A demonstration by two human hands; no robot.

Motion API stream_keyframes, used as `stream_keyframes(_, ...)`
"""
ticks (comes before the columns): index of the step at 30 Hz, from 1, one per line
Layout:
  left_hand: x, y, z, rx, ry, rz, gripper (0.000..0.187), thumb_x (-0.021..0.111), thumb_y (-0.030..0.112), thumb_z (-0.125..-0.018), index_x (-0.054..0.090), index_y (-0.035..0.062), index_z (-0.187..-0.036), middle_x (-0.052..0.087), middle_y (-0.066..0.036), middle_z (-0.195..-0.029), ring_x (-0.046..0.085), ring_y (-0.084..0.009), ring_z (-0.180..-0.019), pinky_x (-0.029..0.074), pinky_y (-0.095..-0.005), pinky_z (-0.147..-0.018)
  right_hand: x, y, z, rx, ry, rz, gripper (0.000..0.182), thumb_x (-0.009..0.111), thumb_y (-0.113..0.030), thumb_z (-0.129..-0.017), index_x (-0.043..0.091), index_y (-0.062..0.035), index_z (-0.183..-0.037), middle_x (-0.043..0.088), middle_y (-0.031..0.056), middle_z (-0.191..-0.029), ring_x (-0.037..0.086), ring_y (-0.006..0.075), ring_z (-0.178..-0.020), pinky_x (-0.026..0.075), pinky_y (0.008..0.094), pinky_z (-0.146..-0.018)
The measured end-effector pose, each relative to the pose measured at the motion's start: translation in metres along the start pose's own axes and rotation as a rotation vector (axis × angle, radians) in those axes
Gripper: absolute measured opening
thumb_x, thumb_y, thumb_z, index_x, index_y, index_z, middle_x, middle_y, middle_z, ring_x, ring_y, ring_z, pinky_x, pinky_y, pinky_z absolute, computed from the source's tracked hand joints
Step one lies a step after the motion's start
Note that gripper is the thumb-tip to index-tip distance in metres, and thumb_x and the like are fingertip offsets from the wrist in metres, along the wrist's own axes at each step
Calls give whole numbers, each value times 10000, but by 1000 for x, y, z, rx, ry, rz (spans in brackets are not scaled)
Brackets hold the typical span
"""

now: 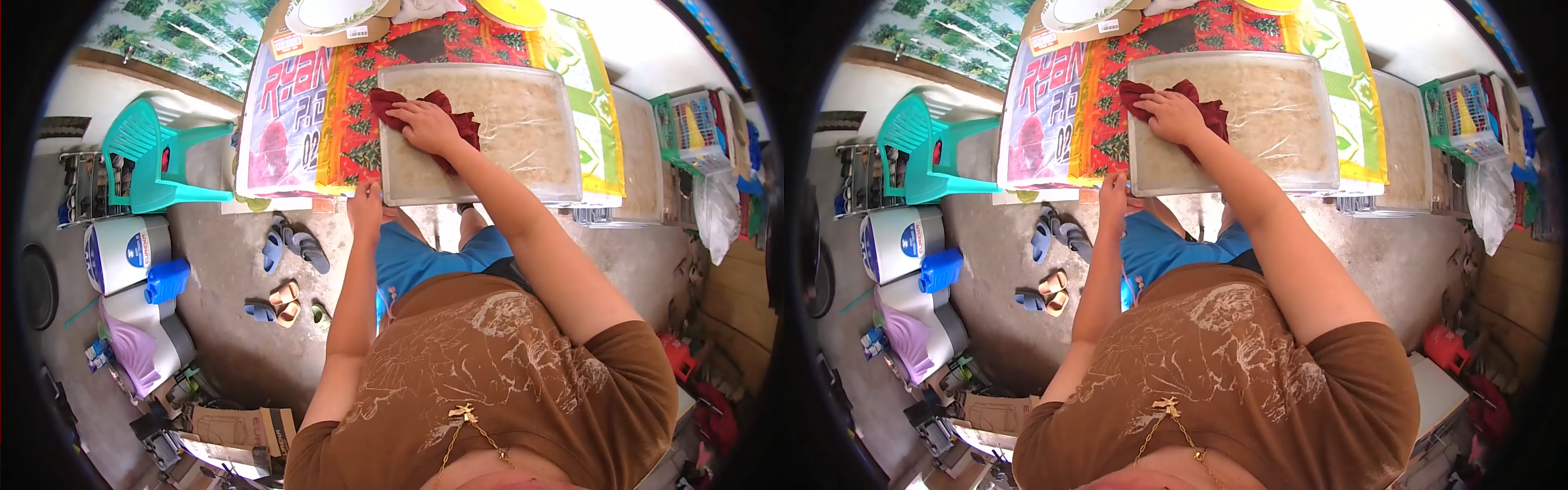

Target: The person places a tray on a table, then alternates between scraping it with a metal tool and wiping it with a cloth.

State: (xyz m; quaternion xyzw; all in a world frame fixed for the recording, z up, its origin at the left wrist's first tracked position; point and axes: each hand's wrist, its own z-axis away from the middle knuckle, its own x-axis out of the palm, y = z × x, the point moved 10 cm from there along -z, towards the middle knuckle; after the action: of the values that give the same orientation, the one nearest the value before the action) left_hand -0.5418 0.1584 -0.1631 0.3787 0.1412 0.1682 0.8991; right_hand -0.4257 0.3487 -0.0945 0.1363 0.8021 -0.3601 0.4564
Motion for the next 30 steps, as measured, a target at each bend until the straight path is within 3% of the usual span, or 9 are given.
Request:
stream_keyframes(3,16,-39,6,-138,-202,334,572,452,514,-1010,489,32,-1314,640,-197,-1159,654,-368,-981,571,-546,-808,4,2,-1,-2,-25,-16,477,543,-127,-824,608,-159,-1296,584,66,-1365,531,291,-1257,396,410,-1095)
stream_keyframes(6,43,-48,3,-199,-384,694,689,407,603,-991,463,7,-1333,617,-222,-1192,645,-377,-1045,551,-580,-878,7,1,0,0,-37,8,483,539,-115,-818,612,-158,-1293,579,67,-1377,534,289,-1255,392,412,-1096)
stream_keyframes(9,44,-16,20,-90,-289,755,706,394,598,-996,423,2,-1373,596,-254,-1219,625,-396,-1100,538,-559,-923,15,-21,14,-136,-88,-69,491,536,-91,-798,630,-156,-1275,587,63,-1371,539,286,-1252,394,417,-1091)
stream_keyframes(12,46,-24,13,-119,-320,796,683,377,578,-1010,419,5,-1378,586,-263,-1231,609,-417,-1121,525,-579,-934,25,-51,45,-211,-226,-184,449,539,-85,-761,710,-167,-1168,646,37,-1296,559,271,-1234,422,397,-1049)
stream_keyframes(16,44,-30,3,-105,-340,835,552,437,467,-1028,435,23,-1355,600,-243,-1213,636,-412,-1064,564,-571,-865,16,-71,95,-228,-349,-251,361,595,-72,-724,762,-187,-1023,704,-34,-1143,578,221,-1098,442,389,-994)
stream_keyframes(19,38,-34,-3,-91,-248,751,391,524,291,-1017,465,51,-1320,622,-216,-1185,662,-398,-1015,609,-520,-790,-10,-52,126,-117,-321,-217,323,606,-69,-722,770,-191,-972,710,-56,-1100,575,208,-1080,447,384,-967)
stream_keyframes(22,27,-48,-33,-6,-264,611,352,526,208,-1007,469,53,-1318,626,-212,-1173,665,-401,-1008,616,-516,-783,-47,-14,162,-25,-201,-158,290,611,-73,-725,773,-183,-939,717,-70,-1064,582,206,-1030,448,378,-916)
stream_keyframes(23,23,-53,-40,-51,-243,706,362,564,-7,-933,482,81,-1275,661,-200,-1073,705,-379,-798,629,-506,-629,-62,1,177,22,-160,-108,282,610,-68,-724,769,-174,-932,720,-63,-1059,589,207,-1016,451,374,-905)
stream_keyframes(30,21,-61,-48,-75,-251,711,348,547,12,-944,475,71,-1279,642,-210,-1079,699,-405,-807,631,-511,-649,-155,74,278,299,50,156,310,619,-34,-738,747,-190,-974,718,-53,-1061,616,208,-965,454,376,-821)
